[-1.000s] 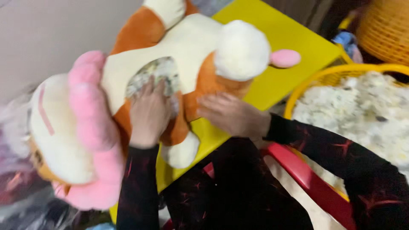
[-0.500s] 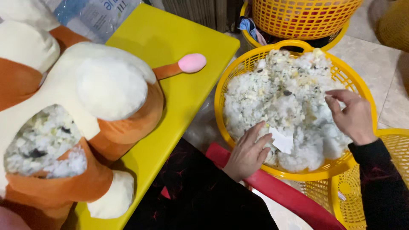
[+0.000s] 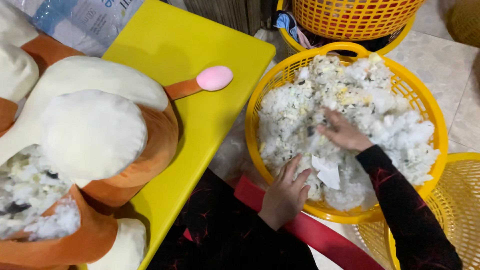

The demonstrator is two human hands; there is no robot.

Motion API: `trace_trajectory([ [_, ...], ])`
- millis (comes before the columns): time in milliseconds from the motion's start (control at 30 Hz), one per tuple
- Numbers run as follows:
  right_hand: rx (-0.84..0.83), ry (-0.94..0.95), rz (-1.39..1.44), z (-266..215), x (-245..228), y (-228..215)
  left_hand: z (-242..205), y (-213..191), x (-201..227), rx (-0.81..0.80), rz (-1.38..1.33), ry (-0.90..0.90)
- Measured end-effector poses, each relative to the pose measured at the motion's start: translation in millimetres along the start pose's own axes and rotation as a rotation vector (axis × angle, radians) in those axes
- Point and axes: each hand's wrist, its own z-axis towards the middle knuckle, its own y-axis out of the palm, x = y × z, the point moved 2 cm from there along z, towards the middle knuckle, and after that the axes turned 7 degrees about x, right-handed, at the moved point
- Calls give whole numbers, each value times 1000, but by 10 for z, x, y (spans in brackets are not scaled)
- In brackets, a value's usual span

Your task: The person repeatedly scoops white stuffing from a yellow basket and packs it into the open torso of a large plush toy on a yellow table. The hands press and distribute the stuffing inside the toy throughout the clip.

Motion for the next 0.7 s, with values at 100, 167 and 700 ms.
trace_trajectory([
  [100,-207,37,119,-329,-497,101,-12,13,-2,-33,27,-5],
  [167,-211,-135,-9,-473,-718,-13,-3,7,-1,-42,39,-11],
  [700,211,-66,-209,886,108,189,45,-40,42,-103,37,-63],
])
